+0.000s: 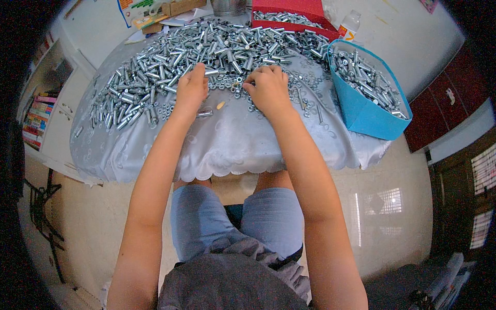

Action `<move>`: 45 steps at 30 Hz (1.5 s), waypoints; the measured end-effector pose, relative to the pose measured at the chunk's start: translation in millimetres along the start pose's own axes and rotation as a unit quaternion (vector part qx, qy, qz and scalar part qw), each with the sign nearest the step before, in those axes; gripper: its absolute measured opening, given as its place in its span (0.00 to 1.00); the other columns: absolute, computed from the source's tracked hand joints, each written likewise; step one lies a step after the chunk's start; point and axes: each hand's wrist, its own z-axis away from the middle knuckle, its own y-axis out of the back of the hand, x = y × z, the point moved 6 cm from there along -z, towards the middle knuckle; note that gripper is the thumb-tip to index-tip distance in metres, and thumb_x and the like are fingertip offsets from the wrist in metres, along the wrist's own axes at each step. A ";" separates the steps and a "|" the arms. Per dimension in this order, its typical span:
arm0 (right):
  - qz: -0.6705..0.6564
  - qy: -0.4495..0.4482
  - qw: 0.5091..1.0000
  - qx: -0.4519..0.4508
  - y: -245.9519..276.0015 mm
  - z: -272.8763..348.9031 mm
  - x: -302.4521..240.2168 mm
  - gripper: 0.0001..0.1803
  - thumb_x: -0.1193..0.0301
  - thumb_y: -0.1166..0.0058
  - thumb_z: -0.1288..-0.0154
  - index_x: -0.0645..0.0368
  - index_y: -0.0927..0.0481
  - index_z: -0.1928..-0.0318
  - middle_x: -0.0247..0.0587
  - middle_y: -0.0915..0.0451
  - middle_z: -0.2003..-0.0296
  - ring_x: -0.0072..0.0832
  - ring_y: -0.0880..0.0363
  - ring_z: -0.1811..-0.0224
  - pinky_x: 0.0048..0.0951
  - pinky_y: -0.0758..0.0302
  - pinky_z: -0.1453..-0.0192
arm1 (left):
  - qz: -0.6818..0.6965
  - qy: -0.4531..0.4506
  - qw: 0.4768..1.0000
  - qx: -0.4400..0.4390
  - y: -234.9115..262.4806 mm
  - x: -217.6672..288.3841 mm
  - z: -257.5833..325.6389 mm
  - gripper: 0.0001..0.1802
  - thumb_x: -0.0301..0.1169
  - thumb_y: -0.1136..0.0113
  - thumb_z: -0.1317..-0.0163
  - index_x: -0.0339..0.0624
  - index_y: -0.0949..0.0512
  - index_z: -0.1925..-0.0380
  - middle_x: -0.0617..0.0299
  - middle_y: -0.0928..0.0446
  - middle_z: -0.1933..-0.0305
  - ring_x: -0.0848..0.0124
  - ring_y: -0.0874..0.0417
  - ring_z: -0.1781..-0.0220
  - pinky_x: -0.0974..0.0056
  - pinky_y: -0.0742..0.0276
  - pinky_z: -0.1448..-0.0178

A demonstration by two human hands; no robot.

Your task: The person sits at a table covered with a white cloth and repeatedly picks up metal bolts and washers. They thread the washers onto the bolts by hand and place the assembled fasteners into a blue container on the right side of the table.

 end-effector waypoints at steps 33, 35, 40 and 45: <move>-0.539 -0.114 0.832 -0.065 8.0 -6.3 -9.4 0.09 0.74 0.45 0.45 0.67 0.22 0.65 0.40 0.21 0.72 0.21 0.23 0.70 0.18 0.27 0.67 | -0.011 0.049 0.995 -0.081 -14.1 5.7 11.2 0.23 0.49 0.55 0.39 0.48 0.39 0.88 0.72 0.44 0.89 0.80 0.44 0.87 0.72 0.48 0.80; -0.559 -0.125 0.817 -0.064 6.9 -6.1 -9.7 0.09 0.74 0.44 0.45 0.67 0.22 0.65 0.40 0.22 0.73 0.21 0.23 0.71 0.19 0.27 0.68 | -0.002 0.052 0.994 -0.095 -16.4 5.2 11.6 0.23 0.49 0.56 0.39 0.48 0.40 0.88 0.72 0.44 0.89 0.79 0.44 0.87 0.72 0.47 0.79; -0.591 -0.133 0.794 -0.055 6.7 -6.2 -7.2 0.10 0.72 0.43 0.46 0.66 0.22 0.65 0.38 0.22 0.74 0.20 0.23 0.72 0.18 0.29 0.70 | 0.066 0.089 0.987 -0.117 -21.5 11.9 16.8 0.23 0.47 0.56 0.39 0.48 0.42 0.87 0.72 0.46 0.88 0.79 0.44 0.86 0.72 0.47 0.79; -0.520 -0.123 0.841 -0.084 6.0 -6.7 -5.4 0.10 0.71 0.43 0.46 0.65 0.22 0.66 0.36 0.23 0.75 0.18 0.24 0.73 0.18 0.29 0.71 | 0.078 0.081 0.985 -0.129 -22.3 12.3 17.0 0.23 0.48 0.56 0.39 0.48 0.43 0.87 0.71 0.47 0.88 0.79 0.44 0.86 0.72 0.46 0.79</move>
